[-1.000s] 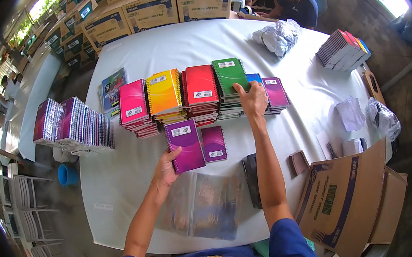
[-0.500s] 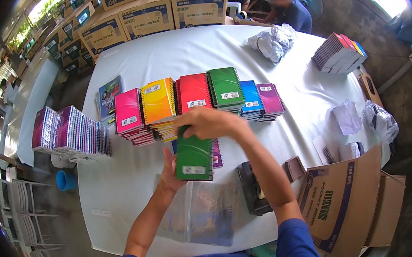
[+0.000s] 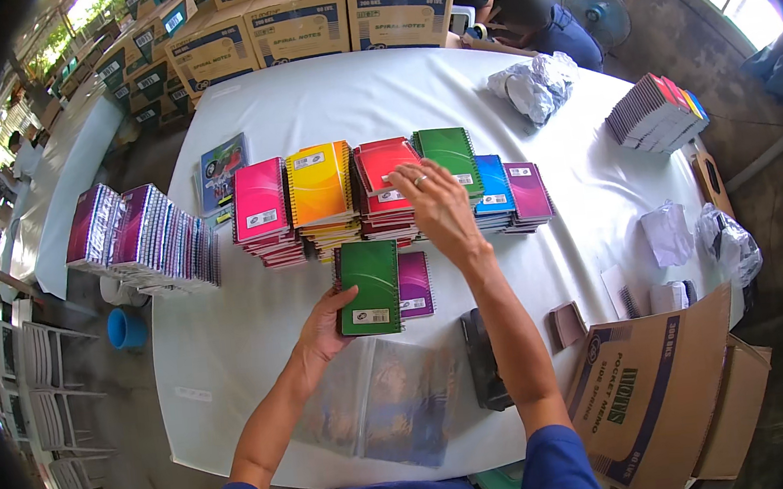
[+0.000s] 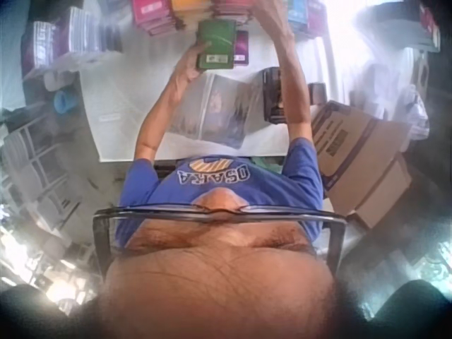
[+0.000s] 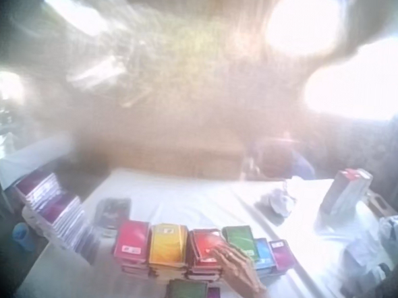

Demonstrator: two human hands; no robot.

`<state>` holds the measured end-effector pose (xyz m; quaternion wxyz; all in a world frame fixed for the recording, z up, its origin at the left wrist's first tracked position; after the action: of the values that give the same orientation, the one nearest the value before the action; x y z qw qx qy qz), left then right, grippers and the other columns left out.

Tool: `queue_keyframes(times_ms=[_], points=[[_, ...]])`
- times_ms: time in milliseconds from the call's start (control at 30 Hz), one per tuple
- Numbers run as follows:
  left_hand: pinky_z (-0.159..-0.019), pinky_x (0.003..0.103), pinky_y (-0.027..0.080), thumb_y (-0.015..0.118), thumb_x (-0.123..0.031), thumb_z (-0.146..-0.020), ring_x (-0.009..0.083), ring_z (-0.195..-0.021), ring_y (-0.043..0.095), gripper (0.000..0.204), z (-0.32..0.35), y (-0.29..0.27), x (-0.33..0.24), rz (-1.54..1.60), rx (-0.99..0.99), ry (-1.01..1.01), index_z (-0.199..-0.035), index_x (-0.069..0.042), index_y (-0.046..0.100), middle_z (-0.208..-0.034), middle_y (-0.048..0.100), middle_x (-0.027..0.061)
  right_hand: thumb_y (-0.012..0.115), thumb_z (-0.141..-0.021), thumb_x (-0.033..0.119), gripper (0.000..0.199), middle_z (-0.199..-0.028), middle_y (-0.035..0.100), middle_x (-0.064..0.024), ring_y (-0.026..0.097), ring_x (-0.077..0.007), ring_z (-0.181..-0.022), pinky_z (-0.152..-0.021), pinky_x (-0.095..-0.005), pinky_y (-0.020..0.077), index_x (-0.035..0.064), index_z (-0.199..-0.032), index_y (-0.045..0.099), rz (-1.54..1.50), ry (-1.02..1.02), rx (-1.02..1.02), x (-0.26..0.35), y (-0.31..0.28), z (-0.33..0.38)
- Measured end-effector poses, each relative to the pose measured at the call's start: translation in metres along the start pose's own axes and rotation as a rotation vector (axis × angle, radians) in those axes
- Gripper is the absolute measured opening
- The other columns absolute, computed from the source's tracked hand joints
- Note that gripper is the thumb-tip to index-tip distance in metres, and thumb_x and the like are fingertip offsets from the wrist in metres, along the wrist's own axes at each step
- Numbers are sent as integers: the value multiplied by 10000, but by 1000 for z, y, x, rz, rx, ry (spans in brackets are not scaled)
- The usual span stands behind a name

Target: The person places a notebook on a plastic sheet, folds the sheet around it, and secures it with tape. The person then stacks the packaged notebooks and repeats the process with additional notebooks of various colors.

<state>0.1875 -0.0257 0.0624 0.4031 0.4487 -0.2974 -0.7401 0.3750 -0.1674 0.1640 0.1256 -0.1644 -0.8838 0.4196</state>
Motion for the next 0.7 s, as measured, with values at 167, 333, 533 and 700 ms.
queue_keyframes(times_ms=[167, 333, 533, 700], points=[[-904, 402, 538, 676, -182, -866, 238, -1018, 647, 450, -5, -6, 4, -23, 58, 14, -1261, -38, 515, -1151, 634, 117, 504, -763, -146, 471, -1177, 665, -83, 628, -219, -1104, -1031, -370, 470, 101, -1130, 667, 30, 6, 62, 0, 10, 8], [-917, 397, 530, 654, -313, -906, 239, -1050, 634, 503, -1, -22, 3, -21, 78, 6, -1291, -33, 493, -1199, 614, 117, 498, -758, -164, 477, -1127, 687, -87, 627, -221, -1101, -1034, -402, 464, 88, -1122, 674, -41, -12, 27, 2, 12, 20], [-1006, 391, 461, 400, -635, -924, 235, -1157, 576, 752, 19, -12, -11, 40, 190, 13, -1392, -46, 423, -1281, 580, 118, 579, -663, -193, 327, -988, 706, -80, 619, -252, -1074, -960, -416, 482, 10, -890, 696, -970, -81, 130, 29, -73, -41], [-1008, 407, 458, 587, -433, -920, 246, -1154, 578, 612, 38, -15, -18, 233, 210, 95, -1368, -41, 443, -1285, 577, 116, 578, -648, -197, 377, -1099, 675, -88, 571, -274, -1147, -961, -375, 481, 4, -938, 710, -1043, -174, 484, 72, 0, -48]])
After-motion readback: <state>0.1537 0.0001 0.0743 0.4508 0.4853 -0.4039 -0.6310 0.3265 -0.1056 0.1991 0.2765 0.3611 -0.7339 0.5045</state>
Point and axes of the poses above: each hand's wrist, its own z-axis away from the middle knuckle, its own y-axis out of the palm, x = y × z, the point moved 1 cm from there along -z, towards the middle knuckle
